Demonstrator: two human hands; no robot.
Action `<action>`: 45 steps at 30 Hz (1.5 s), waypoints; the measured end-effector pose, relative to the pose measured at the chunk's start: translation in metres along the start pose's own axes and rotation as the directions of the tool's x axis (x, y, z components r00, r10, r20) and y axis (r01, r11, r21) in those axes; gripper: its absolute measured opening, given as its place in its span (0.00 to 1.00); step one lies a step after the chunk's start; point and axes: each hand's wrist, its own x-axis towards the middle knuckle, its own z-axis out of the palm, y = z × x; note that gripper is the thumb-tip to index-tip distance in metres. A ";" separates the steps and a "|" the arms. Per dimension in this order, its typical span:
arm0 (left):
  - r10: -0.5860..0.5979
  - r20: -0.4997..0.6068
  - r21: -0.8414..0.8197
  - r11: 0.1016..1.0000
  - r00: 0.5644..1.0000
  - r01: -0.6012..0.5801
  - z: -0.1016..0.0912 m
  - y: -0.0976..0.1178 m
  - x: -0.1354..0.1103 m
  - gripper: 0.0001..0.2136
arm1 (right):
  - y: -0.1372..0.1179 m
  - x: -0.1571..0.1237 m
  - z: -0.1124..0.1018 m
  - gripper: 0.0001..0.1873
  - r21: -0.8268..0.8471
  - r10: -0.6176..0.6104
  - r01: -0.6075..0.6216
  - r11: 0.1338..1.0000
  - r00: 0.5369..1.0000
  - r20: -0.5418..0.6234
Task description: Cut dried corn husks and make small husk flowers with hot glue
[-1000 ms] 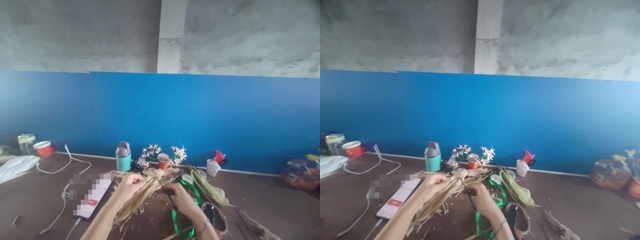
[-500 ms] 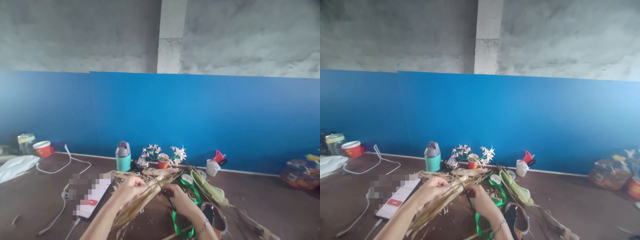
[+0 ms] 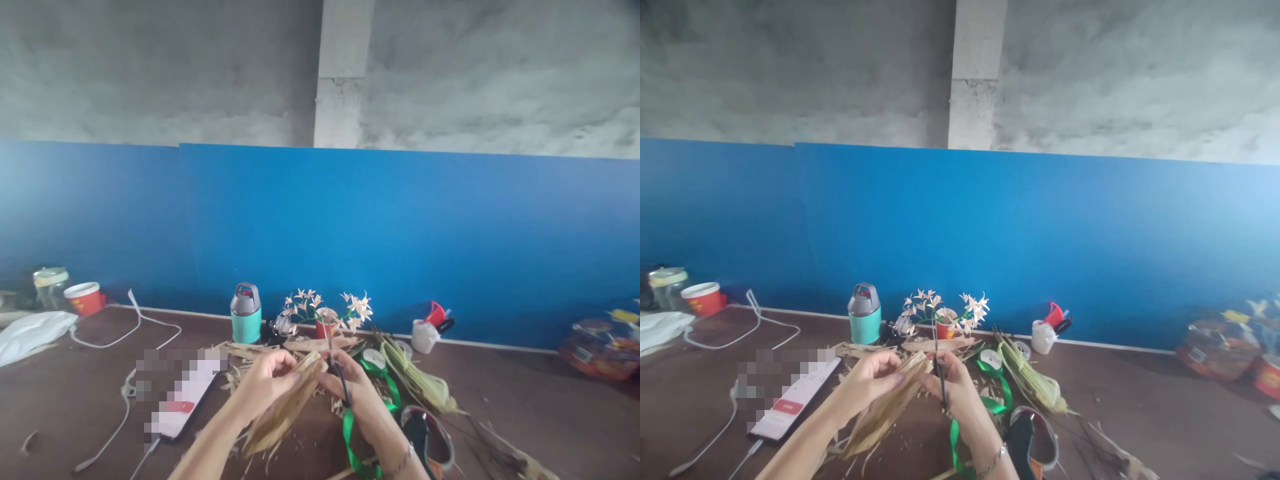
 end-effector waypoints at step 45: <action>-0.327 0.133 -0.562 0.753 0.936 0.343 0.026 0.012 -0.013 0.28 | -0.003 -0.022 0.009 0.27 -0.757 -0.663 0.593 0.275 0.687 0.297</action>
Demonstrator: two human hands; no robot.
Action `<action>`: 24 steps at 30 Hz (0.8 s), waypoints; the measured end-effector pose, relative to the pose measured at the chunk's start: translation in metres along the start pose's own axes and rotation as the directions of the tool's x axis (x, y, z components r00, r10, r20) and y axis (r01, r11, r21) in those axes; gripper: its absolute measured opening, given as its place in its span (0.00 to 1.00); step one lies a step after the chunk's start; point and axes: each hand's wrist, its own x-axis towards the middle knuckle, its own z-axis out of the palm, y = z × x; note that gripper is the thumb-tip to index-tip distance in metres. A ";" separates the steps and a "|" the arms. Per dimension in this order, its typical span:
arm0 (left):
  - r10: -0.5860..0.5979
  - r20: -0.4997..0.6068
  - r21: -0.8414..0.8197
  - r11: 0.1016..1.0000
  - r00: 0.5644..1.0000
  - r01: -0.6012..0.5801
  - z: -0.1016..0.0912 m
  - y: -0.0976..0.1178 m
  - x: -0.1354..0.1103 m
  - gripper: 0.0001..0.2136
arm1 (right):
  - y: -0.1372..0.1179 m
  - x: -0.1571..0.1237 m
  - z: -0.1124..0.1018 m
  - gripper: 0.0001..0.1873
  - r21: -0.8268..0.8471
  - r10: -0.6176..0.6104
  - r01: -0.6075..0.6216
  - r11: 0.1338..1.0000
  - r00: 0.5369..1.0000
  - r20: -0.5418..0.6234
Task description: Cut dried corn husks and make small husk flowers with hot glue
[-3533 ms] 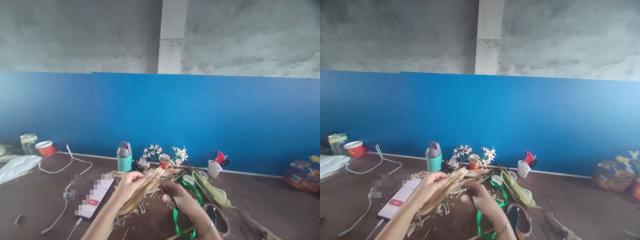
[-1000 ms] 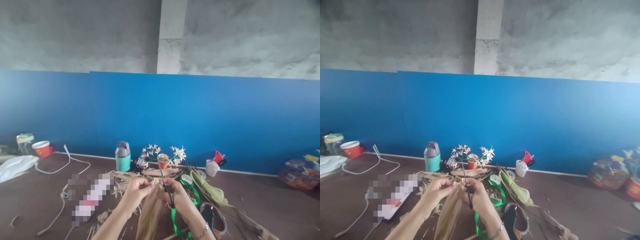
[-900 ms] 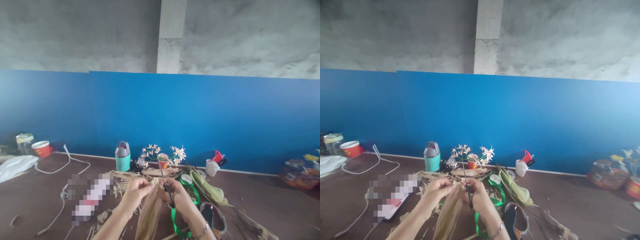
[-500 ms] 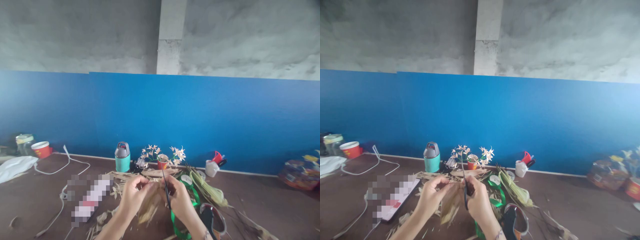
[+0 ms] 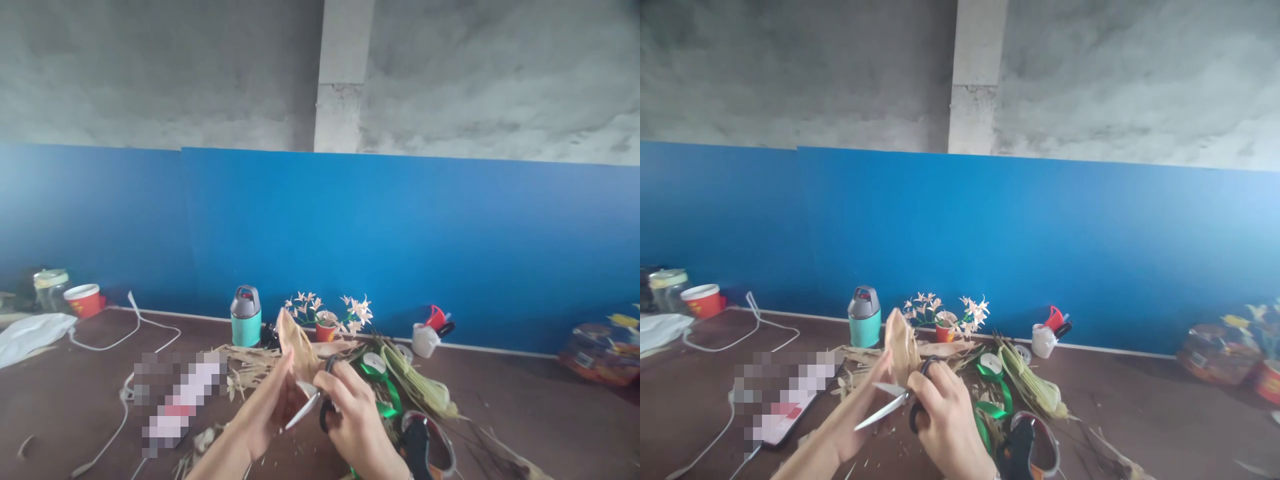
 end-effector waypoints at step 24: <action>0.309 0.039 -0.042 0.951 0.950 -0.307 -0.006 -0.001 0.007 0.14 | 0.010 0.007 0.019 0.20 0.877 0.758 -0.434 -0.205 0.497 0.423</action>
